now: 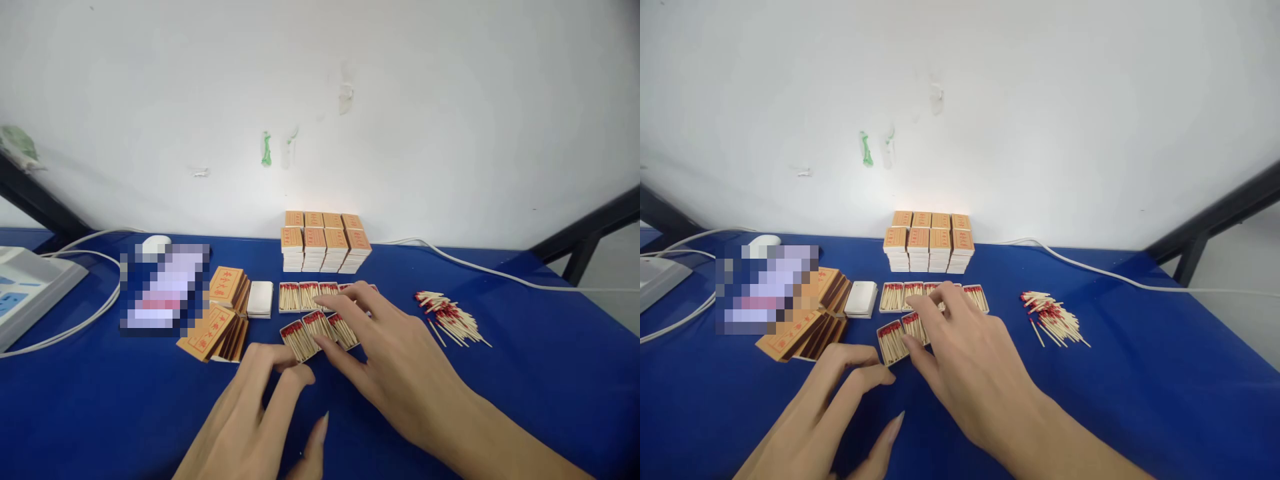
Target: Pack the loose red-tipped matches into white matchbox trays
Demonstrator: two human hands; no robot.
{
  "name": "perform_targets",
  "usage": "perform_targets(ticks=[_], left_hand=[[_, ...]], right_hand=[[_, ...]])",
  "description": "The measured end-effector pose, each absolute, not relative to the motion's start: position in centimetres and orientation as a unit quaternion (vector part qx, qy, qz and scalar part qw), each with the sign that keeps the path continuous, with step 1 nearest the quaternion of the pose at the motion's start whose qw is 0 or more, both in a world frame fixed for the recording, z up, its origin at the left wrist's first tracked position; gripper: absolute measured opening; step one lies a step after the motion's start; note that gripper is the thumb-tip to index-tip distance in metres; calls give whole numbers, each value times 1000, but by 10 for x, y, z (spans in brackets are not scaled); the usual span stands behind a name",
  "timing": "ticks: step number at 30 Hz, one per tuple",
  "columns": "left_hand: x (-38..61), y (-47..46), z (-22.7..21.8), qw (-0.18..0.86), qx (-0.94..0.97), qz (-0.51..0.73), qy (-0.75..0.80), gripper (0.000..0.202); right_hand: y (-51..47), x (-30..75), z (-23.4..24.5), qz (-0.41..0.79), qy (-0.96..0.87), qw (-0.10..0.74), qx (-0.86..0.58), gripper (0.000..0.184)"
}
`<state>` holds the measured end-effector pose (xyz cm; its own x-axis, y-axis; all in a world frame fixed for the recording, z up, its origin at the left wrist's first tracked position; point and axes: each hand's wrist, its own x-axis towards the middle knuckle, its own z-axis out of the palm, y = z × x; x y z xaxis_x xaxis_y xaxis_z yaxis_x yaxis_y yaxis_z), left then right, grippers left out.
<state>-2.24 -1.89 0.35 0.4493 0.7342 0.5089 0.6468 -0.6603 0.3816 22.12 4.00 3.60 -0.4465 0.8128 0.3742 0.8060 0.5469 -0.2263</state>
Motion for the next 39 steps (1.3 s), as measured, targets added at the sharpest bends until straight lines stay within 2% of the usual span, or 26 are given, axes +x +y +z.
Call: perform_targets(ticks=[6, 15, 20, 29, 39], left_hand=[[-21, -15, -5, 98, 837, 341, 417, 21], [-26, -7, -6, 151, 830, 324, 428, 30], [-36, -6, -12, 133, 824, 341, 433, 38], [-38, -3, -10, 74, 854, 279, 433, 43], [-38, 1, -7, 57, 861, 280, 420, 44]], right_hand=[[36, 242, 33, 28, -827, 206, -522, 24], [23, 260, 19, 185, -801, 191, -537, 39], [27, 259, 9, 176, -807, 198, -529, 52], [27, 258, 7, 165, -818, 200, -513, 55], [34, 264, 6, 140, -836, 196, -493, 57]])
